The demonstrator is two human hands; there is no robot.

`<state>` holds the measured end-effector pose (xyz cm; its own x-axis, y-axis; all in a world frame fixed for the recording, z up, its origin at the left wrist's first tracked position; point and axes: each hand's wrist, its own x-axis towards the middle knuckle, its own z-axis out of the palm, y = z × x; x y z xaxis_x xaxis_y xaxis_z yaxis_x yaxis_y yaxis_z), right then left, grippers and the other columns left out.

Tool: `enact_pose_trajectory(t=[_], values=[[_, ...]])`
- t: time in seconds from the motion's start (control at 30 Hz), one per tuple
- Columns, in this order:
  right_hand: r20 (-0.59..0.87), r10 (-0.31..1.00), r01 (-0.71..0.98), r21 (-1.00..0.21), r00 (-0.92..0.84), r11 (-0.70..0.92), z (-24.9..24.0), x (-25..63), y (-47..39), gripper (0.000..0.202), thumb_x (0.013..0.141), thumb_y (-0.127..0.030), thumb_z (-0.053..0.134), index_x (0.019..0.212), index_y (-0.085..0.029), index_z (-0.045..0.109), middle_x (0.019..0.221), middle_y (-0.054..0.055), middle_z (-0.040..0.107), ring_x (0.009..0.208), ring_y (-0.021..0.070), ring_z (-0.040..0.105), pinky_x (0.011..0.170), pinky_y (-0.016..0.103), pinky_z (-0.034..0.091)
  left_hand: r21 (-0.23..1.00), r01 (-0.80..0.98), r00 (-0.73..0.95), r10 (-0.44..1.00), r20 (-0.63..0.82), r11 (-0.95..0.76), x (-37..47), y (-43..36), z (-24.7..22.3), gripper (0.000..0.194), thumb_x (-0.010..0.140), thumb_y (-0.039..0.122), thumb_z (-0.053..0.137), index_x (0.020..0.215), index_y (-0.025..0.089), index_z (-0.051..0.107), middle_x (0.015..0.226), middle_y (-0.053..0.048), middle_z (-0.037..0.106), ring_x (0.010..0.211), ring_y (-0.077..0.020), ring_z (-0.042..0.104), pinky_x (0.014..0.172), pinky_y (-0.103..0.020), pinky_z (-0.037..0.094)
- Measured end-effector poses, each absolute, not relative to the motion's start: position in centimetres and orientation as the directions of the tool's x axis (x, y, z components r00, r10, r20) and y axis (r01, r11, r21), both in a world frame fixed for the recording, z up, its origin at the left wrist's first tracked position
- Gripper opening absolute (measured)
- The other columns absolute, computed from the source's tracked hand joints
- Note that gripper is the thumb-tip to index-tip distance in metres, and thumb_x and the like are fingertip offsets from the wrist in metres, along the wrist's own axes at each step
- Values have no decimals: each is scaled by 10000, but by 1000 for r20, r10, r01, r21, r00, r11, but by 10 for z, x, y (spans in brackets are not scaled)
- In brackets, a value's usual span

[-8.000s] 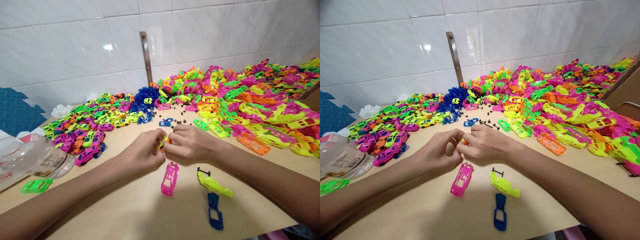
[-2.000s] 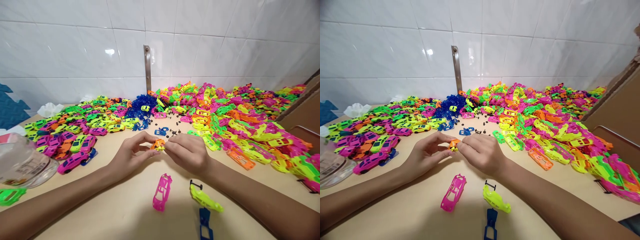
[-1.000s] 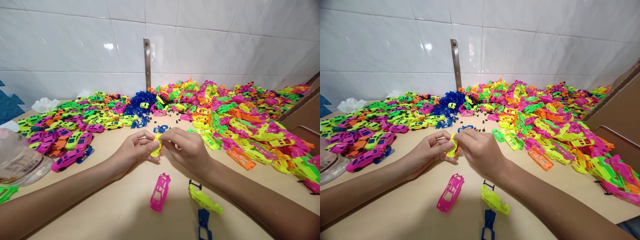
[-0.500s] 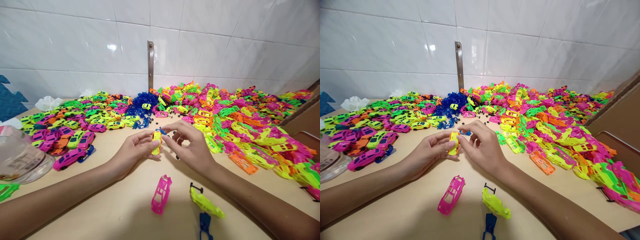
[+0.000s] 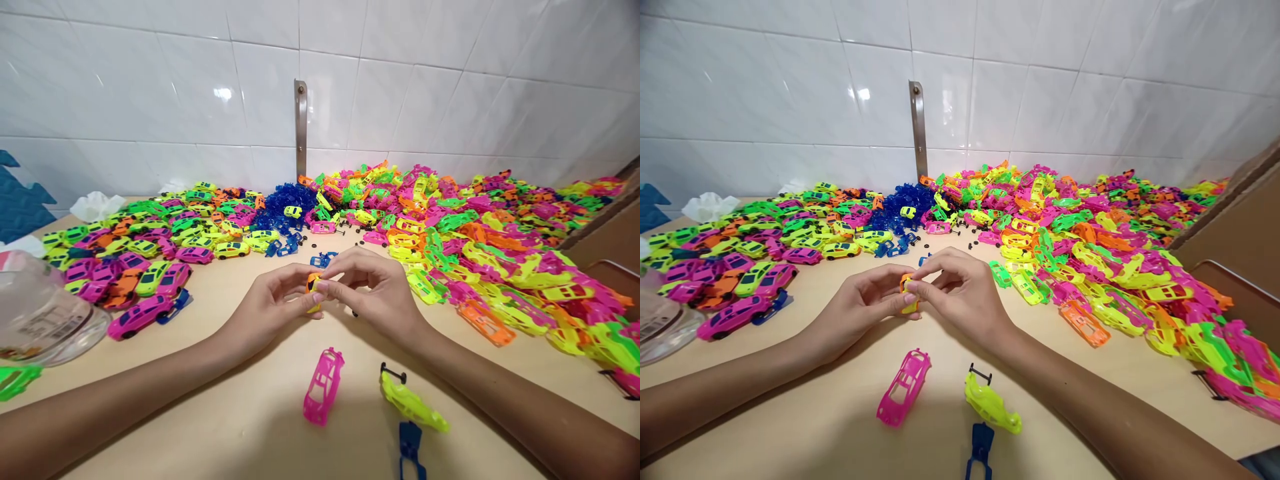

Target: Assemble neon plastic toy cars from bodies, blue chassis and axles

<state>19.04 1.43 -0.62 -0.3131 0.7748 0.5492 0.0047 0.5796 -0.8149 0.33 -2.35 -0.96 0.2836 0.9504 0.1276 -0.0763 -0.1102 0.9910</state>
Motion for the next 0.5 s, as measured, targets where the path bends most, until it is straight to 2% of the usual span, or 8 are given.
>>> enact_pose_trajectory(t=[0.1,0.17,0.33,0.5], values=[[426,839,-18,-894,-340,447,-7,192,16,281,725,-308,885,938,-180,756,893,48,725,613,122,680,481,196,525,989,-40,291,945,149,-144,3,-25,-11,343,888,317,734,1215,216,712,1217,-91,708,1061,-246,680,873,-390,640],[391,842,-17,-910,-372,415,-7,193,18,344,702,-336,902,981,-187,767,934,58,727,644,134,689,503,213,542,986,-7,288,944,162,-167,2,-27,-11,351,899,312,722,1238,222,717,1223,-86,719,1042,-241,693,856,-360,638],[492,780,-43,-854,-386,518,-3,195,21,213,693,-327,909,817,-191,803,890,54,688,735,145,679,568,227,549,966,63,260,939,226,-250,3,-32,-10,306,913,295,706,1211,248,753,1162,-56,761,962,-205,719,810,-281,626],[526,730,-107,-836,-436,538,-2,196,20,157,726,-294,893,802,-186,807,889,62,689,735,137,672,585,229,541,921,113,256,907,335,-372,4,-36,-10,272,941,259,664,1194,283,764,1195,-49,754,1030,-216,708,829,-282,622]])
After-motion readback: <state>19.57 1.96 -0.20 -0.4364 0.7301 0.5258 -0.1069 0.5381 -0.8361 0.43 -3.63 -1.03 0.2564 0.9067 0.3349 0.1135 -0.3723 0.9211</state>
